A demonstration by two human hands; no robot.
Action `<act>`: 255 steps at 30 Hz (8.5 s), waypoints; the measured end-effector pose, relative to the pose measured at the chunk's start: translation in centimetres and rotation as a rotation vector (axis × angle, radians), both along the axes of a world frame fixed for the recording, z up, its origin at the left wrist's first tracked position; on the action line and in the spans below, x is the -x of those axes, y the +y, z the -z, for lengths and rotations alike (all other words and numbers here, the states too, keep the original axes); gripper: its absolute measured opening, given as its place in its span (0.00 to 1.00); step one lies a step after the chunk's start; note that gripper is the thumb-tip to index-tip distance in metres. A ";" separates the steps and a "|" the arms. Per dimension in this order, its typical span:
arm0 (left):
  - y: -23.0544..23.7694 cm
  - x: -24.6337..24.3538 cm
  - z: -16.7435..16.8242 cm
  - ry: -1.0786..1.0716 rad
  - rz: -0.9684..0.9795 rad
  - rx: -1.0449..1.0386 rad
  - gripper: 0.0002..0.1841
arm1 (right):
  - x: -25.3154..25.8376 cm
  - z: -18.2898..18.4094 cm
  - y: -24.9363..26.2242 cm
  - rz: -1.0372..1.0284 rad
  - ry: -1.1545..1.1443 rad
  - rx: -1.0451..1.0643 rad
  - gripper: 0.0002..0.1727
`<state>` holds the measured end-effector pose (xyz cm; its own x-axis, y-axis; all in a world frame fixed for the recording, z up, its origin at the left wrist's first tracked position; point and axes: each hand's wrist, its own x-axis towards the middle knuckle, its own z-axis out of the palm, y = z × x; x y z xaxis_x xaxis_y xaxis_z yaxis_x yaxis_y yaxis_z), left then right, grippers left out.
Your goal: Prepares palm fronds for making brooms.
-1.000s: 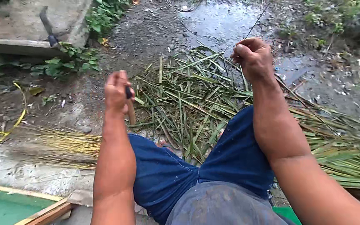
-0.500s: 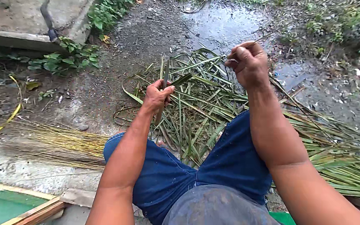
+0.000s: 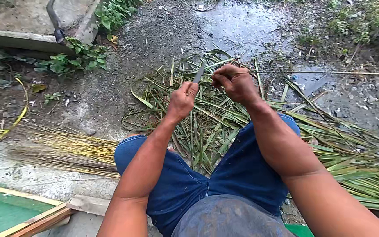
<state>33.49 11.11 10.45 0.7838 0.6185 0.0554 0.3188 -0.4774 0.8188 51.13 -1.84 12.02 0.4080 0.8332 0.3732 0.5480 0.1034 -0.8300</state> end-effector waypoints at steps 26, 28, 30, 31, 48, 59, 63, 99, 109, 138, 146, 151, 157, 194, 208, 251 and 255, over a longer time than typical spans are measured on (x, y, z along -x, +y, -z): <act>2.9 -2.0 4.2 0.201 -0.250 0.430 0.35 | 0.3 -0.1 -0.6 0.091 0.213 -0.016 0.07; 2.8 -1.7 3.6 0.153 -0.254 0.473 0.33 | 0.0 -0.2 -0.5 0.099 0.251 -0.041 0.08; 2.7 -1.3 2.8 0.095 -0.272 0.546 0.31 | 0.0 -0.1 -0.2 0.098 0.295 -0.057 0.08; 2.6 -1.3 2.4 0.056 -0.277 0.575 0.30 | 0.2 -0.2 0.1 0.094 0.320 -0.061 0.07; -0.2 -0.7 0.9 -0.001 -0.075 0.133 0.25 | 3.0 0.6 2.1 0.052 0.383 -0.153 0.09; 1.6 -0.3 1.3 0.032 -0.160 0.068 0.26 | 2.2 0.7 1.9 0.052 0.382 -0.190 0.09; 5.5 0.5 4.3 0.165 -0.317 0.261 0.30 | 1.6 -0.4 1.1 0.069 0.337 -0.229 0.09; 2.0 0.2 0.5 -0.081 -0.158 0.272 0.25 | 2.3 -0.6 1.7 -0.034 0.366 -0.278 0.10; 4.8 0.2 1.1 -0.187 -0.434 0.553 0.27 | 1.1 -1.0 1.2 0.016 0.454 -0.294 0.10; 0.7 -0.3 -0.4 -0.099 -0.129 0.085 0.25 | 3.0 -0.4 1.9 -0.036 0.564 -0.259 0.14; 2.1 0.2 0.3 -0.128 -0.196 0.188 0.25 | 2.7 -0.6 2.0 -0.036 0.659 -0.299 0.14; 3.4 0.7 0.7 -0.105 -0.247 0.270 0.26 | 2.6 -0.7 1.9 -0.013 0.787 -0.285 0.15; 3.8 0.8 1.1 -0.110 -0.260 0.236 0.27 | 2.7 -0.8 1.8 0.001 0.811 -0.272 0.15; 0.1 -0.2 -0.2 -0.182 -0.078 -0.065 0.24 | 3.8 -0.7 2.0 -0.008 0.568 -0.310 0.14; 0.9 -0.1 -0.2 -0.103 -0.129 0.023 0.26 | 3.2 -0.9 1.9 0.005 0.691 -0.320 0.14; 3.2 3.9 -1.8 -0.386 0.010 0.513 0.21 | 4.6 -0.2 1.8 -0.375 0.338 0.180 0.16; 1.2 3.4 -2.3 -0.321 0.116 0.531 0.22 | 4.4 -0.2 1.8 -0.362 0.336 0.138 0.15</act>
